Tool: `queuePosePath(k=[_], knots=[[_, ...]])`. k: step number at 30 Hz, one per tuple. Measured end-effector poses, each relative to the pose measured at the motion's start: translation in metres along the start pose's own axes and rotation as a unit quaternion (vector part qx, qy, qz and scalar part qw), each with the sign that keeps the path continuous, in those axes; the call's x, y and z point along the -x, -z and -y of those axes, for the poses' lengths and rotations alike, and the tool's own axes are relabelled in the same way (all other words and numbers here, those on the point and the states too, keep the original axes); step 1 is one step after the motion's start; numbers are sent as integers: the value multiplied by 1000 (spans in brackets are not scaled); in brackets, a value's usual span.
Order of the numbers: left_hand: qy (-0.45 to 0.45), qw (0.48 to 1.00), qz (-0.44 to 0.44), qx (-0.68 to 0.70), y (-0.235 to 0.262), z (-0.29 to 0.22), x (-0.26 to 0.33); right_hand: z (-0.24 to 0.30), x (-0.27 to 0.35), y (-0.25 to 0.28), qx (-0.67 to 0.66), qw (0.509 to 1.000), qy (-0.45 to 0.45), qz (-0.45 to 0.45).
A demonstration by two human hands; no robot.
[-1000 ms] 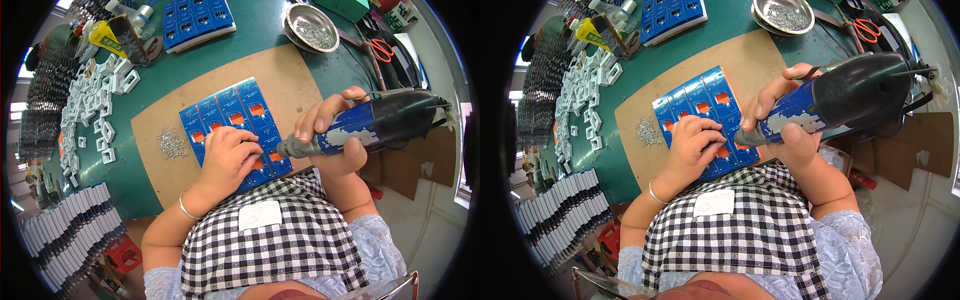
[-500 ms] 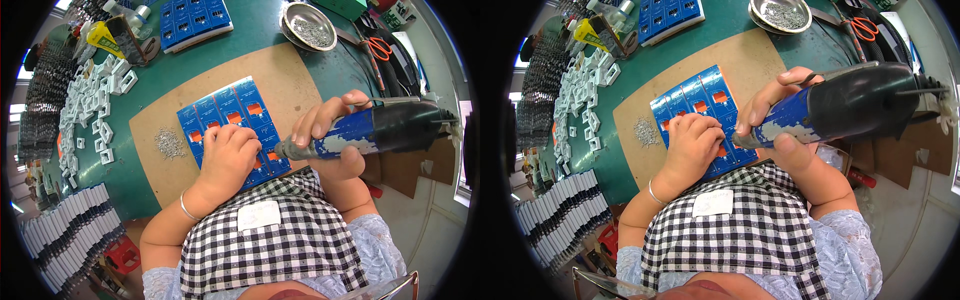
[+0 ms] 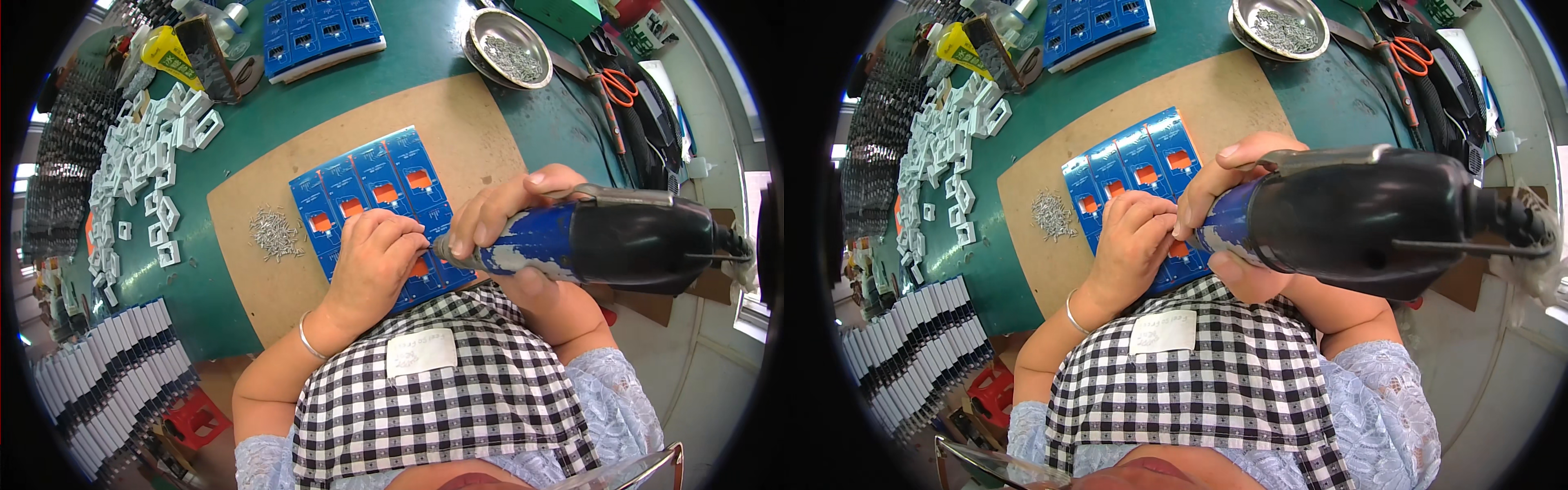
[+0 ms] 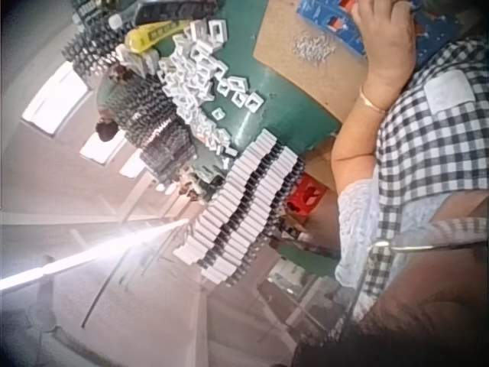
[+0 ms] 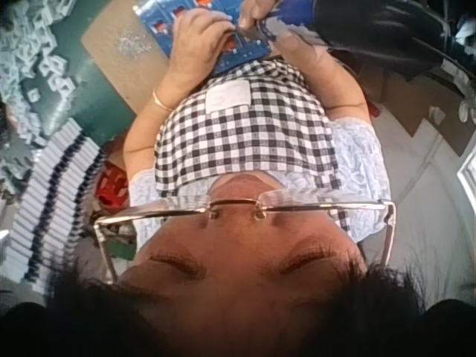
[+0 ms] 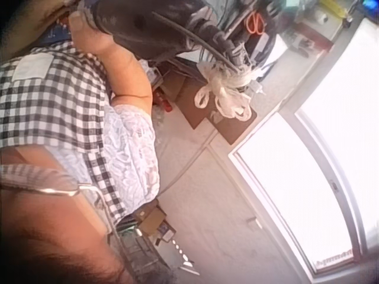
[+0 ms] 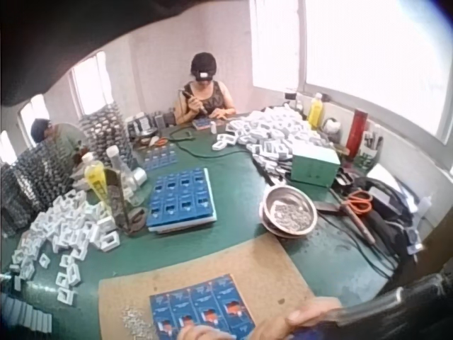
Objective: The person places plastic parts into a fixture, positions a circuit board panel over them, and drives screws into the board using an electric screwdriver.
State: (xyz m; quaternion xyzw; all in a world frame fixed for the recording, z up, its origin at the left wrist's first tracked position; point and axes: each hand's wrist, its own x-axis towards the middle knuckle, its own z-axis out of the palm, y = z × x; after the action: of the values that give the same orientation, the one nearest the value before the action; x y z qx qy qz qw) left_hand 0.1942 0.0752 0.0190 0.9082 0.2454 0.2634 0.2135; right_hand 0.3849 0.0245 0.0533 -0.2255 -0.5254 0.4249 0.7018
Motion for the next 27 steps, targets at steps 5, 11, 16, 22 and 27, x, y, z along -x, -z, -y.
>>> queuePosePath(k=[5, 11, 16, 22, 27], knots=[[0, 1000, -1, 14, -1, 0, 2, 4, -1, -5, 44, 998, -32, 31], [-2, 999, -22, 34, -5, 5, 6, 10, -1, -17, 16, 999, -32, -31], [-2, 999, -16, 38, -6, 6, 5, 8, -3, -23, 17, 993, -73, -87], [0, 1000, -5, 26, -2, 6, 5, 12, -6, -15, 3, 997, -43, -56], [3, 1000, -1, 30, -1, 5, 4, 12, -3, -8, 7, 997, -48, -55]])
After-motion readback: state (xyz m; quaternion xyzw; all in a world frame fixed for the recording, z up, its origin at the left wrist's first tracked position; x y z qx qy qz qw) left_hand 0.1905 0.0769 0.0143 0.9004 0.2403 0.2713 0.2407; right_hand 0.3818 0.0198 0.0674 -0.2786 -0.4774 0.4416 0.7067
